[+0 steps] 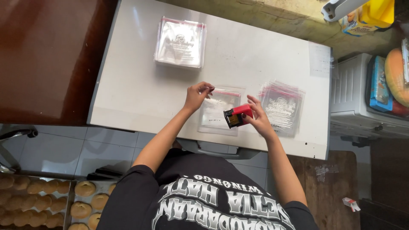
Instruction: The person stamps a sequence of plastic bags by hand using a red ink stamp on a white table.
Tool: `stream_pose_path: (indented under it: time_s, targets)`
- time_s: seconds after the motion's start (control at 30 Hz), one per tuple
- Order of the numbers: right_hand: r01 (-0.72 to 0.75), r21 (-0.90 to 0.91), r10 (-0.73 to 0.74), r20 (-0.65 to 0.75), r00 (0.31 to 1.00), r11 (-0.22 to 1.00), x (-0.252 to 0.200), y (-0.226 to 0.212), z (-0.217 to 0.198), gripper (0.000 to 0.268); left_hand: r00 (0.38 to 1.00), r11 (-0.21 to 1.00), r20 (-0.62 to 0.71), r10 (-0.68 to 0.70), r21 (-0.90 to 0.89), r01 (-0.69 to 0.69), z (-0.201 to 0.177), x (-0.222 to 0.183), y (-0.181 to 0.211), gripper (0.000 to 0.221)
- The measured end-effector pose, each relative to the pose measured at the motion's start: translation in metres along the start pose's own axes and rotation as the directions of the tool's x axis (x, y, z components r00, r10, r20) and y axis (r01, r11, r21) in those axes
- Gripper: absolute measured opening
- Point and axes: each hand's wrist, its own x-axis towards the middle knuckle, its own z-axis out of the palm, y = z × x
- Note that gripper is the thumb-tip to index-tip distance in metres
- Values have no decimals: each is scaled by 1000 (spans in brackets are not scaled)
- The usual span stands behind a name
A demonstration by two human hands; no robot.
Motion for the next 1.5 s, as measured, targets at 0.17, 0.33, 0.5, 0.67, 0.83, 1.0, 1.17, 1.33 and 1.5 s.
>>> stream_pose_path:
  time_s: [0.17, 0.33, 0.5, 0.67, 0.83, 1.0, 1.17, 1.33, 1.5]
  targets:
    - [-206, 386, 190, 81, 978, 899, 12, -5, 2, 46, 997, 984, 58, -52, -167, 61, -3, 14, 13, 13]
    - [-209, 391, 243, -41, 969, 896, 14, 19, -7, 38, 992, 988, 104, -70, -128, 84, -3, 21, 21, 38]
    - [-285, 370, 370, -182, 911, 884, 4, 27, -82, 31, 998, 984, 69, 10, 177, -22, -6, 14, 9, 48]
    - [-414, 397, 536, -275, 798, 819, -23, 53, -174, 28, 998, 700, 18, 67, 712, -60, -8, -1, -68, 34]
    - [-604, 175, 625, -321, 711, 777, -40, 107, -212, 36, 993, 530, -3, 121, 846, -62, 2, -11, -84, 37]
    - [-622, 107, 615, -346, 708, 776, -46, 143, -214, 45, 977, 513, -27, 209, 854, -86, 8, -10, -102, 21]
    - [-565, 72, 543, -400, 739, 822, -54, 152, -213, 43, 952, 608, -35, 304, 777, -165, 12, -14, -88, 23]
    - [-477, 60, 439, -504, 743, 877, -57, 115, -192, 40, 974, 918, -74, 216, 356, -176, 11, -14, -64, 31]
    - [-383, 12, 302, -636, 710, 924, -60, 118, -194, 39, 990, 960, -105, 98, 273, -66, 3, -19, -35, 40]
